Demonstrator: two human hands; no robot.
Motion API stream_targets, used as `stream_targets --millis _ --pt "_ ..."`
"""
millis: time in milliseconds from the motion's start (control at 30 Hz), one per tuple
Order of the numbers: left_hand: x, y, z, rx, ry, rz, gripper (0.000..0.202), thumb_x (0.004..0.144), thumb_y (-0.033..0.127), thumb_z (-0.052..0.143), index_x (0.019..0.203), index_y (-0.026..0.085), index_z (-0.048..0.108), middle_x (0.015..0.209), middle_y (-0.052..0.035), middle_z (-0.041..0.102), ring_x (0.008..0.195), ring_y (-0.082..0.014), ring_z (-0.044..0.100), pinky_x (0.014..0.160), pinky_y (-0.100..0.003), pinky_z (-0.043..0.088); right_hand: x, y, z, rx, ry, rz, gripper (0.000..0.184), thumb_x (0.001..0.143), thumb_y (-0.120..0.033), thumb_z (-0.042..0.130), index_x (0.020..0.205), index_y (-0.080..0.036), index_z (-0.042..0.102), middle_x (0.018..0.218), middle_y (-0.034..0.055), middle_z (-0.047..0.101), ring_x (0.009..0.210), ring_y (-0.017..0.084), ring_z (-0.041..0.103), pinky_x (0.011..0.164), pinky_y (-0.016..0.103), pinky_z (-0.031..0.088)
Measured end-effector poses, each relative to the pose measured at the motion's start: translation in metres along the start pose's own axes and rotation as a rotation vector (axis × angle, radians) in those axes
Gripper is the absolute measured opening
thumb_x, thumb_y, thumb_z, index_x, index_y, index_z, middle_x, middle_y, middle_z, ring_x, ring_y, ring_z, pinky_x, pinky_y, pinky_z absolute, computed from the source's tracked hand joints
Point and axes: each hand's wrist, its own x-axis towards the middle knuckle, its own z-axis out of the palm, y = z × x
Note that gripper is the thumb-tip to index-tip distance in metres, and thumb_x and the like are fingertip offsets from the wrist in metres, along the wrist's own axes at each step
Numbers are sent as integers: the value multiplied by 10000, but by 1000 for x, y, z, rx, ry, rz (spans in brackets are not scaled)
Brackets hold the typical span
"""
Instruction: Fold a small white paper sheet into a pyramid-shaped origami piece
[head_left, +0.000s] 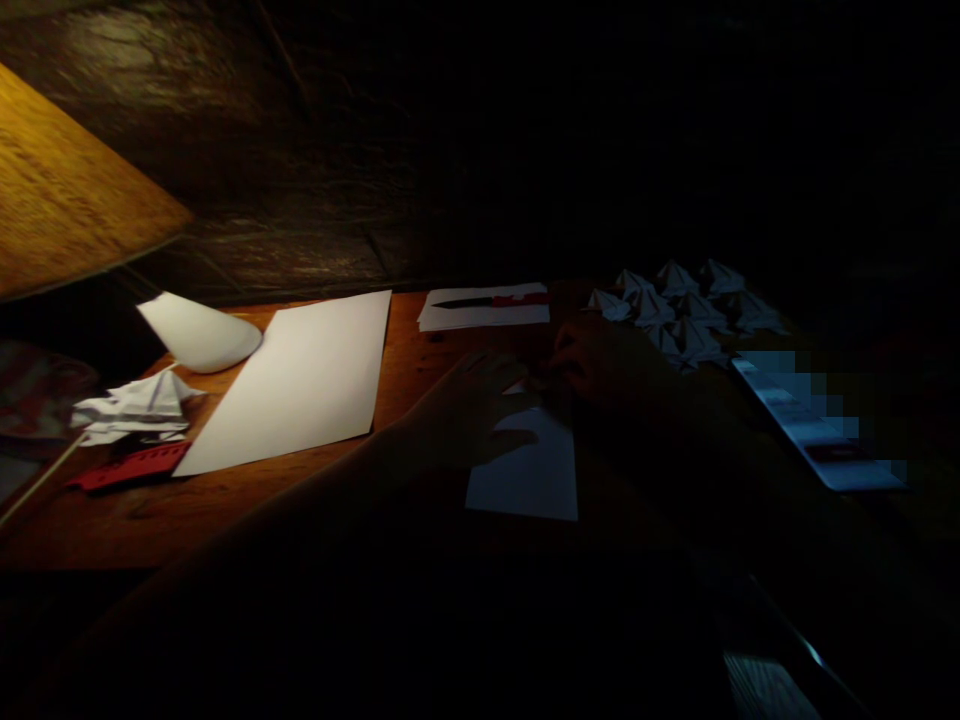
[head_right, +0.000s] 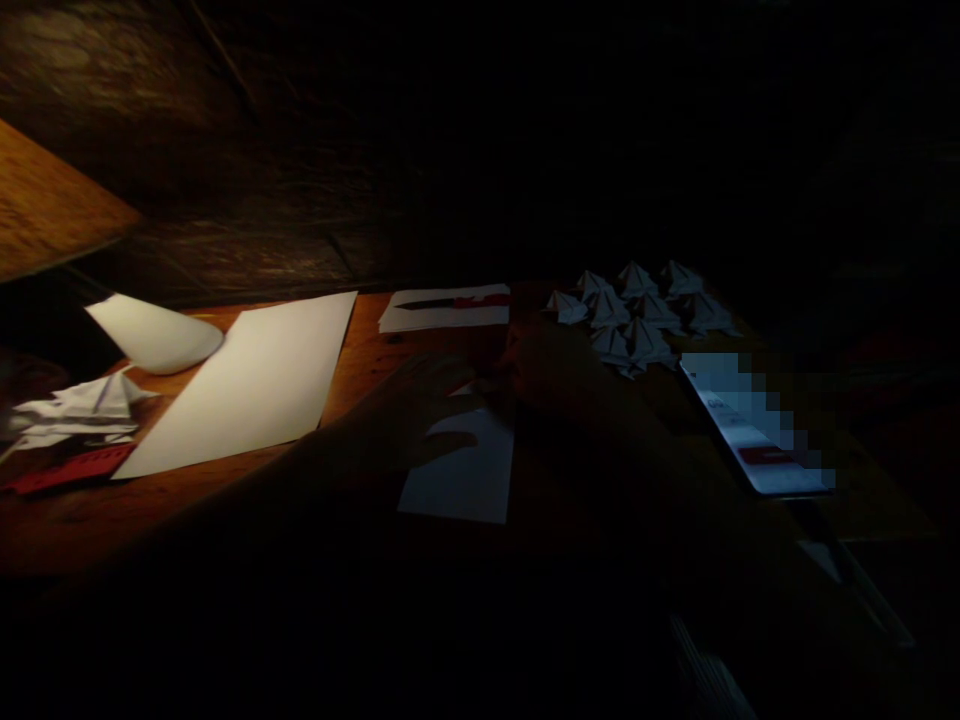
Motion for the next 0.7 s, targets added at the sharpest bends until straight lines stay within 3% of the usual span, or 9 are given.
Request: stream_targets --millis 333,500,700 --pt "0 -6 -10 -109 0 -17 379 980 517 632 1241 258 725 1195 -98 672 1162 -298 583 1019 -489 461 -2 -3 -3 -26 -21 67 372 1015 -408 508 1086 -240 832 1152 101 750 997 263 680 760 353 472" --pt "0 -9 -16 -114 -3 -29 315 982 488 618 1110 225 733 1071 -69 720 1103 -269 621 1011 -461 460 -2 -5 -5 -38 -37 68 364 1011 -391 497 1050 -239 825 1108 94 746 944 254 680 701 341 438" --pt "0 -11 -21 -52 41 -53 311 981 479 606 981 200 743 941 -63 725 997 -260 645 962 -460 483 -4 -4 -8 -36 -65 52 379 970 -490 549 1127 -261 808 1123 88 733 925 260 681 666 338 410"
